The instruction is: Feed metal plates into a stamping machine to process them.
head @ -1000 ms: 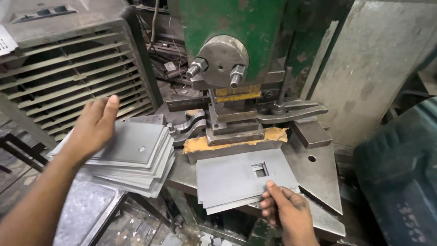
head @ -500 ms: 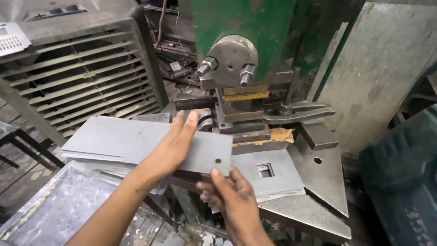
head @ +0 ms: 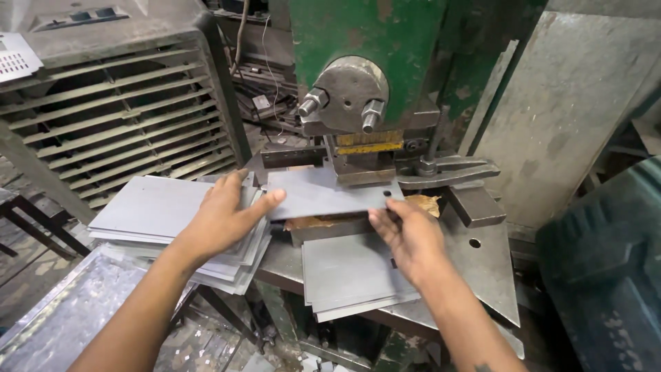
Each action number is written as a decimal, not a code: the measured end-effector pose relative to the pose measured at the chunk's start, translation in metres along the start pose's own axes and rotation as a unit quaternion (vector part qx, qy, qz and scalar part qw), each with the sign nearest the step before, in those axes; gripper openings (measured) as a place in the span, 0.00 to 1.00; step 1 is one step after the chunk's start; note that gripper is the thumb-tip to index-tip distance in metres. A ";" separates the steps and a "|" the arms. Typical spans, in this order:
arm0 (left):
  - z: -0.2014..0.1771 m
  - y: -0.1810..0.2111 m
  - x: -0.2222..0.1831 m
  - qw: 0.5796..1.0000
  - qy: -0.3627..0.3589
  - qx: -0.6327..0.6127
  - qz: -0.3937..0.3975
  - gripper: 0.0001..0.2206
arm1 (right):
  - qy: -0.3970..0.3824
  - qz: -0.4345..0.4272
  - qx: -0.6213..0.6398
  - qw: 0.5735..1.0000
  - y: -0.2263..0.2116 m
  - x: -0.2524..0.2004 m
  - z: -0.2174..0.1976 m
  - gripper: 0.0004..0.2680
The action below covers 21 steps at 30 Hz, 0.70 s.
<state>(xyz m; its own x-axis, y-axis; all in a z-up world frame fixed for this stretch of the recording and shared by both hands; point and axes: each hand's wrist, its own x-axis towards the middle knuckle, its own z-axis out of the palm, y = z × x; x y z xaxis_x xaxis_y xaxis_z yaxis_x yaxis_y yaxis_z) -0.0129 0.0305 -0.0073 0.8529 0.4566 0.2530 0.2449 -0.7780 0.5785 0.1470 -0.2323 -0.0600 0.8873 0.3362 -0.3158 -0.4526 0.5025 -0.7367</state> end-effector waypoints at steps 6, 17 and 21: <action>0.012 -0.003 0.010 0.993 -0.013 0.113 0.000 0.54 | -0.045 -0.020 -0.065 0.997 0.004 0.039 -0.002 0.06; 0.006 0.004 0.022 0.980 0.009 0.192 -0.059 0.49 | -0.003 -0.050 -0.172 0.984 0.007 0.014 0.005 0.07; 0.006 0.008 0.022 0.980 0.037 0.189 -0.054 0.50 | 0.020 -0.070 -0.247 0.966 0.002 0.008 0.006 0.09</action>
<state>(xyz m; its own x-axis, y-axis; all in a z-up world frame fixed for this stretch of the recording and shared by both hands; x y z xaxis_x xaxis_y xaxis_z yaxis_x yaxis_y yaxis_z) 0.0104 0.0317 -0.0025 0.7803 0.5644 0.2695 0.4970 -0.8211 0.2805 0.1527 -0.2236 -0.0605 0.9436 0.2573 -0.2082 -0.2394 0.0961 -0.9662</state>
